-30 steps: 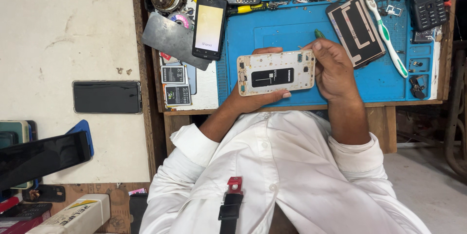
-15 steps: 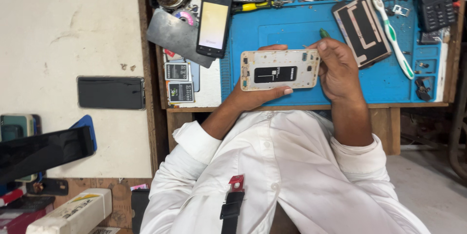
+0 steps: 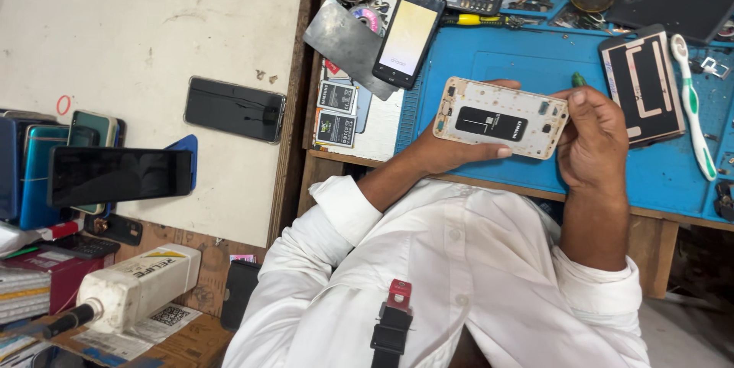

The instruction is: The person uses a metal pick to pry and adjust components inside a disassembled Samsung smartphone. They then use a screwdriver to tighten screws on the phone's back casing and a toothbrush to clean the interior surfaces.

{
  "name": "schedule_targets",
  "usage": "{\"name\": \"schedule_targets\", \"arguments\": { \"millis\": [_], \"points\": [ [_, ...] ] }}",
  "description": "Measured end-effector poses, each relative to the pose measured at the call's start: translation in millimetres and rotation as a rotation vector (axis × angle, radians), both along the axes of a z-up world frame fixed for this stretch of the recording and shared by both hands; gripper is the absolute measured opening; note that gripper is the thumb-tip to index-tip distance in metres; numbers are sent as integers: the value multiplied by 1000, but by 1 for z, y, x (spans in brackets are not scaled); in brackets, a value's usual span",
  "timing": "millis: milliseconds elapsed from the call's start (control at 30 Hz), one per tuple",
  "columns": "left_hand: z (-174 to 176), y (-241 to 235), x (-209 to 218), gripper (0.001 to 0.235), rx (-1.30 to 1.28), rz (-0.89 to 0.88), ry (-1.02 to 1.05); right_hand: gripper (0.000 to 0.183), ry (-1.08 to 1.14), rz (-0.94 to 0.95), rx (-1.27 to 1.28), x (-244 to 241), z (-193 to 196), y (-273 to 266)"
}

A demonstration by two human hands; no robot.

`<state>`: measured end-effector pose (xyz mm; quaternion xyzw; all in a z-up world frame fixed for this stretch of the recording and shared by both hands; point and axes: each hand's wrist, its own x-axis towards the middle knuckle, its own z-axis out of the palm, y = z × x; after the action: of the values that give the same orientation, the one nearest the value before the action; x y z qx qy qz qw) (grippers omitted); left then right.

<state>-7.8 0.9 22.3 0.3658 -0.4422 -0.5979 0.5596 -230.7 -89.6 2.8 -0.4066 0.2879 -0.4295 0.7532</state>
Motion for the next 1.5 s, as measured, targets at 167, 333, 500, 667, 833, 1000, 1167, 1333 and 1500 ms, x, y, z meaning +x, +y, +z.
{"name": "schedule_targets", "arguments": {
  "millis": [167, 333, 500, 667, 833, 1000, 1167, 1333, 1500],
  "points": [
    [0, 0, 1, 85, 6, -4, -5, 29, 5, 0, -2, -2, -2, -1],
    [1, 1, 1, 85, 14, -6, 5, 30, 5, 4, -15, -3, -3, -1],
    [1, 0, 1, 85, 16, -1, -25, 30, 6, -11, -12, -4, -3, 0],
    [2, 1, 1, 84, 19, -1, 11, 30, 2, -15, -6, -3, -3, 0],
    [3, 1, 1, 84, 12, 10, -12, 29, 5, -14, -18, -2, -1, 0],
    [2, 0, 1, 85, 2, 7, -27, 29, 16, -13, -36, -2, -3, 0],
    [-1, -1, 0, 85, -4, -5, 30, 30, 38, -1, -61, -1, -3, -1],
    [-2, -1, 0, 85, 10, 2, 2, 29, 42, -4, -57, 0, 0, 1],
    [-1, -2, 0, 85, 10, 7, -6, 28, 63, -6, -58, -2, -1, 0]
  ]
}}
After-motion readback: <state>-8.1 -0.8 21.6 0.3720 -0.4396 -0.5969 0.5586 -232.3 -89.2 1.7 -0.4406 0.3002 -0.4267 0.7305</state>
